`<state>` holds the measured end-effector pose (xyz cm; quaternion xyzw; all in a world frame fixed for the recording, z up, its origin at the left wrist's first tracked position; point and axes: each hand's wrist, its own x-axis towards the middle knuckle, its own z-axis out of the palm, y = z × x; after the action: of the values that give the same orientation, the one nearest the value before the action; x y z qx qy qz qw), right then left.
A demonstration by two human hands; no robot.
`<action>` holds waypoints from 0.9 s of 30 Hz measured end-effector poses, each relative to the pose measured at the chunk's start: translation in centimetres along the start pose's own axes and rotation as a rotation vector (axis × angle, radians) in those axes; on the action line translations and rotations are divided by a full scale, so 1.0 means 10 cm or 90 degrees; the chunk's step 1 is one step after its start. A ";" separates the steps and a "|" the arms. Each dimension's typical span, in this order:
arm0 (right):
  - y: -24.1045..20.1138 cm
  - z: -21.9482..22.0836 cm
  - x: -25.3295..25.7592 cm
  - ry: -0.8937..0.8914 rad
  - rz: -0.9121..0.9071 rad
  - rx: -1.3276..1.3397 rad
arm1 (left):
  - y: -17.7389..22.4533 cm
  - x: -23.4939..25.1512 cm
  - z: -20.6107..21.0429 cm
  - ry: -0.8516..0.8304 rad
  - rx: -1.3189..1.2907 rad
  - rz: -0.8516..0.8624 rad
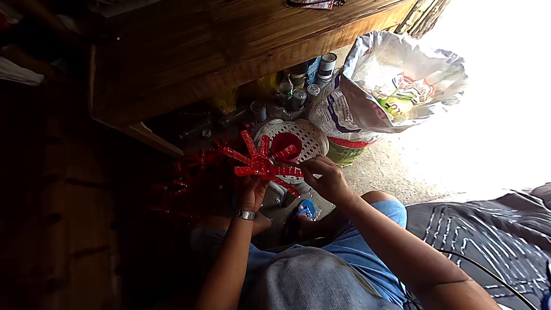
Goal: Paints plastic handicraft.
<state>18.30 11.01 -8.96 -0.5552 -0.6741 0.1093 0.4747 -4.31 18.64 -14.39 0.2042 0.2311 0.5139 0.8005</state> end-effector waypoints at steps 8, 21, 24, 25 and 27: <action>-0.04 -0.02 0.03 0.004 -0.022 -0.031 | -0.01 -0.01 0.01 -0.013 -0.001 -0.003; -0.01 0.03 0.05 -0.012 -0.022 -0.030 | 0.00 0.01 0.03 -0.004 -0.003 -0.007; -0.03 0.00 0.01 -0.001 -0.033 -0.030 | 0.01 0.01 0.02 -0.003 0.013 -0.006; -0.05 -0.02 0.00 0.002 -0.033 -0.032 | 0.00 0.01 0.00 -0.006 0.015 -0.005; -0.07 -0.03 0.02 0.007 -0.029 -0.038 | -0.01 0.01 -0.01 -0.009 0.015 -0.005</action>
<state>18.09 10.84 -8.27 -0.5543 -0.6870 0.0756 0.4638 -4.26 18.65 -14.58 0.2165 0.2322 0.5063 0.8018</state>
